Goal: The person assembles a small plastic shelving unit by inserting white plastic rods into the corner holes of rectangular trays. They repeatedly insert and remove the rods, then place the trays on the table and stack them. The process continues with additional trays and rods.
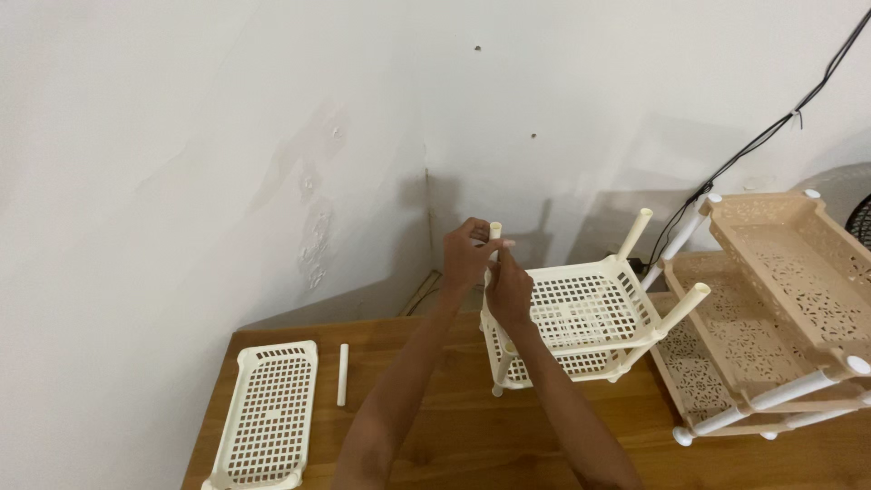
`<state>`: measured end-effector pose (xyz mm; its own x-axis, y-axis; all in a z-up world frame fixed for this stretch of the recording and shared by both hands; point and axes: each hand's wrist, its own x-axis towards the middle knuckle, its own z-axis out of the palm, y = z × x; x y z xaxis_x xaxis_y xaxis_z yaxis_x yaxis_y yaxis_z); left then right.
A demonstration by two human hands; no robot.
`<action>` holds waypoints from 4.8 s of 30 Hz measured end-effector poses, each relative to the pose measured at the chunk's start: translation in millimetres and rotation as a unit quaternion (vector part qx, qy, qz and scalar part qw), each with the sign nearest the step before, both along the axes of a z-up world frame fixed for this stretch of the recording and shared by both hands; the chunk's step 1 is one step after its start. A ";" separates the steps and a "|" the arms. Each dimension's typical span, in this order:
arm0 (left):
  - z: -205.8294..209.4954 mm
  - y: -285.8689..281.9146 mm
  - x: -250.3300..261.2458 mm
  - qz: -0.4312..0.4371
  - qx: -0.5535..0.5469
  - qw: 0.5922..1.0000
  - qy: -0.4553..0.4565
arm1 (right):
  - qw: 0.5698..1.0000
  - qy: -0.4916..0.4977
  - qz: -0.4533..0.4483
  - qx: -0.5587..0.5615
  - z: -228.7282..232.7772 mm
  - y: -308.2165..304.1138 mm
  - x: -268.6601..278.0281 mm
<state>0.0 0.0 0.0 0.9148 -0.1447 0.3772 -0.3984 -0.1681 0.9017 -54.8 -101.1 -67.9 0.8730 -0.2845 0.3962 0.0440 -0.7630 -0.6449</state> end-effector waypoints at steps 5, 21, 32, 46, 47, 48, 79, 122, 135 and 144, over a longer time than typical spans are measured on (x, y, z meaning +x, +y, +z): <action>3.5 2.1 -3.5 0.008 0.019 1.000 -0.005 | 0.992 -0.117 0.048 0.015 16.4 6.0 -8.8; 3.2 5.2 -3.0 -0.040 0.018 0.999 -0.005 | 0.988 -0.149 0.029 0.036 3.0 2.8 -0.4; 9.9 -3.8 -5.9 -0.016 0.000 0.999 -0.040 | 0.993 -0.114 0.039 0.006 5.9 -2.2 -5.5; 18.4 59.6 -18.0 0.018 -0.021 1.000 0.013 | 0.980 -0.065 0.117 0.145 72.6 41.7 -28.7; 19.1 68.7 -19.3 0.014 -0.022 0.998 0.055 | 0.979 -0.044 0.113 0.163 72.0 48.8 -28.8; 19.1 78.3 -20.6 0.009 -0.025 0.995 0.096 | 0.977 -0.022 0.110 0.182 70.3 54.6 -28.4; -245.8 304.4 -50.7 0.184 0.302 0.930 0.098 | 0.908 0.322 0.180 0.200 -159.7 221.3 -34.9; -230.4 331.2 -25.7 0.122 0.270 0.938 0.179 | 0.931 0.316 0.154 0.099 -169.7 236.9 -8.5; -196.3 308.2 -27.5 0.066 0.229 0.960 0.148 | 0.948 0.262 0.161 0.087 -139.9 218.8 -18.6; -89.8 223.9 -46.8 0.042 0.048 0.993 0.095 | 0.965 0.102 0.173 0.169 -14.2 166.8 -29.1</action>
<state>-46.8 223.9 -89.8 0.9786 -0.0925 0.1839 -0.2029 -0.2826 0.9375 -83.9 65.7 -82.1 0.9888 -0.0459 0.1423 0.1043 -0.4700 -0.8765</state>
